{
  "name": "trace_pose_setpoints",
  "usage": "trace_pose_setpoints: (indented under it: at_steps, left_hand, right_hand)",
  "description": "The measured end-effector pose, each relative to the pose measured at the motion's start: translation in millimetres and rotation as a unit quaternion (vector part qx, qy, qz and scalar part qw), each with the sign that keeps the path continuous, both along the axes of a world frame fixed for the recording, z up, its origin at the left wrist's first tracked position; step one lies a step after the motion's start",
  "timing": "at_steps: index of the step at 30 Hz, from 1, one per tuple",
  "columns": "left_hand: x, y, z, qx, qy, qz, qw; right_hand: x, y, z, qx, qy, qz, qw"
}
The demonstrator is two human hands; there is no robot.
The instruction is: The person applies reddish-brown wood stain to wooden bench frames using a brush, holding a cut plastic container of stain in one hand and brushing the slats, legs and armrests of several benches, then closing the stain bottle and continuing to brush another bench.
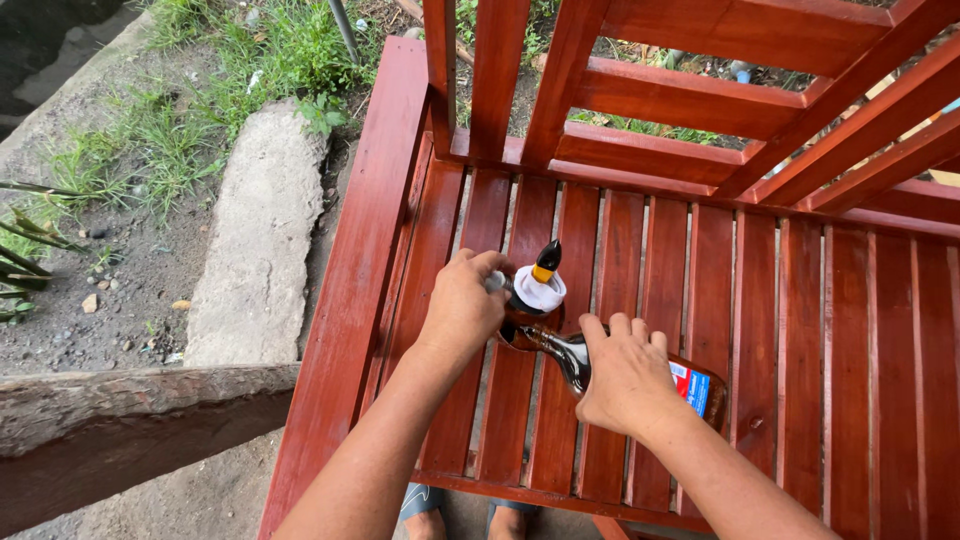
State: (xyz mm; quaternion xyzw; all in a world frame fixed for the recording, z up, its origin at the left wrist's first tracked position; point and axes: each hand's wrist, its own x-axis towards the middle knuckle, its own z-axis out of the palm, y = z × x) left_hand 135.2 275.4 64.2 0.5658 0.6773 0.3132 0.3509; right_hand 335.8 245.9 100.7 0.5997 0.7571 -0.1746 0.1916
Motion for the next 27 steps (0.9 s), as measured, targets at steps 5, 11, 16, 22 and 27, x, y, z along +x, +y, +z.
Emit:
trace_pose_setpoints:
  at_steps: [5, 11, 16, 22, 27]
  left_hand:
    - [0.7, 0.2, 2.6, -0.008, 0.006, 0.007, 1.000]
    - [0.5, 3.9, 2.1, -0.019, -0.018, 0.011, 1.000]
    - [1.8, 5.7, 4.8, -0.018, -0.005, -0.002, 1.000]
    - [4.6, 8.1, 6.6, -0.084, -0.032, -0.012, 0.996]
    - [7.4, 5.4, -3.0, -0.117, -0.058, -0.089, 0.987]
  right_hand:
    - [-5.3, 3.7, 7.2, -0.029, -0.037, 0.014, 0.999]
    - [-7.1, 7.9, 12.9, -0.048, -0.045, 0.019, 0.998]
    - [-4.8, 7.6, 9.4, -0.040, -0.041, 0.018, 0.998]
    - [4.8, 5.9, -5.5, -0.023, 0.019, -0.016, 0.999]
    - [12.2, 1.5, -24.0, 0.007, 0.104, -0.042, 0.994]
